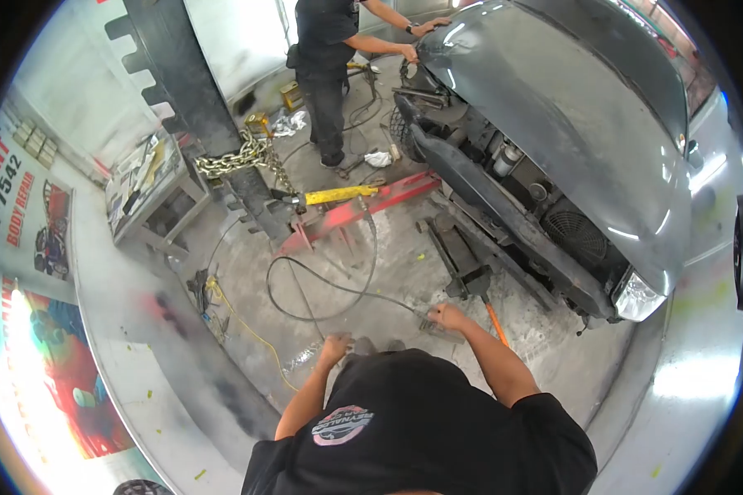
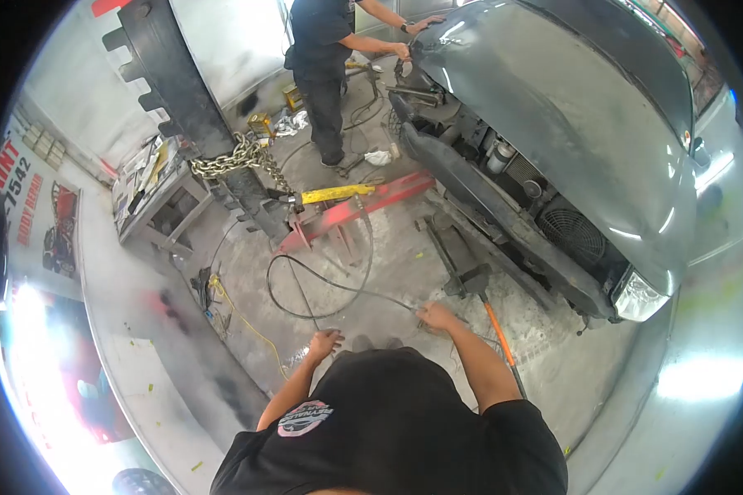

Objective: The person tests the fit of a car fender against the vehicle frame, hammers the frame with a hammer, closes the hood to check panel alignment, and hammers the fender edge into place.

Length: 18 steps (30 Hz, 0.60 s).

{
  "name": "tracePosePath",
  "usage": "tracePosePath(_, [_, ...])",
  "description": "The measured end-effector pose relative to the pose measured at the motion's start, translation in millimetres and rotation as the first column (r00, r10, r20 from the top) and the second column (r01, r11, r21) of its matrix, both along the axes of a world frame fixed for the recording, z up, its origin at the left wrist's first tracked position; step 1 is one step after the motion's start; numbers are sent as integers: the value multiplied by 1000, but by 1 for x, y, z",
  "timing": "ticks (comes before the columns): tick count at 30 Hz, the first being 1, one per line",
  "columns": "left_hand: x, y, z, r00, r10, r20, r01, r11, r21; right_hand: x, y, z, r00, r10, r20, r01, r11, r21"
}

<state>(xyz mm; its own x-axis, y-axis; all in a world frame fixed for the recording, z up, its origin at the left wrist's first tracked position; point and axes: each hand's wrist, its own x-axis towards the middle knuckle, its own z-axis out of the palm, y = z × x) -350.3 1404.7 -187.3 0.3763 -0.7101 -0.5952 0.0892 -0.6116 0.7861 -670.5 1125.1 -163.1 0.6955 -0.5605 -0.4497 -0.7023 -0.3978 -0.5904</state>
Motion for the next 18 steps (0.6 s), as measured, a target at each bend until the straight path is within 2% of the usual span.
tracePosePath(1, [-3,5,0,1000,6,0,-6,1000,1,3,-4,-4,1000,6,0,-6,1000,1])
tracePosePath(2, [-6,19,-13,960,-180,213,179,984,22,6,-9,-12,999,46,-8,-46,998,-48])
tracePosePath(3, [-7,27,-13,842,-351,410,348,934,83,11,-12,-14,996,85,-15,-86,991,-99])
tracePosePath(4, [-6,36,-13,841,-348,414,346,935,84,11,-9,-15,996,87,-11,-88,991,-100])
tracePosePath(5, [-7,47,2,946,-177,270,168,984,60,8,-1,-8,996,94,11,-92,992,-90])
tracePosePath(6, [-6,54,10,993,10,115,-18,998,65,1,7,-16,995,100,31,-97,992,-80])
tracePosePath(7, [2,58,11,994,9,112,-16,998,67,-3,14,-24,995,98,29,-96,992,-77])
tracePosePath(8, [18,67,7,968,246,-53,-242,968,71,-15,16,-58,976,213,-47,-216,973,-75])
tracePosePath(9, [31,81,3,859,467,-210,-451,884,120,-21,22,-77,937,326,-124,-334,941,-57])
tracePosePath(10, [42,95,3,857,468,-214,-449,884,132,-18,29,-71,936,326,-130,-334,941,-46])
tracePosePath(12, [66,111,3,810,558,-178,-542,830,132,-11,31,-67,820,455,-347,-338,874,348])
tracePosePath(13, [74,115,1,814,552,-181,-537,834,131,-6,31,-81,822,448,-350,-331,878,346])
tracePosePath(15, [93,132,-6,735,639,-228,-622,769,149,-11,29,-162,866,410,-288,-329,899,290])
tracePosePath(16, [104,139,-12,742,630,-228,-613,776,148,5,30,-151,871,399,-287,-319,903,289])
tracePosePath(18, [133,147,-28,746,626,-227,-605,780,161,52,19,-103,908,368,-200,-341,927,155])
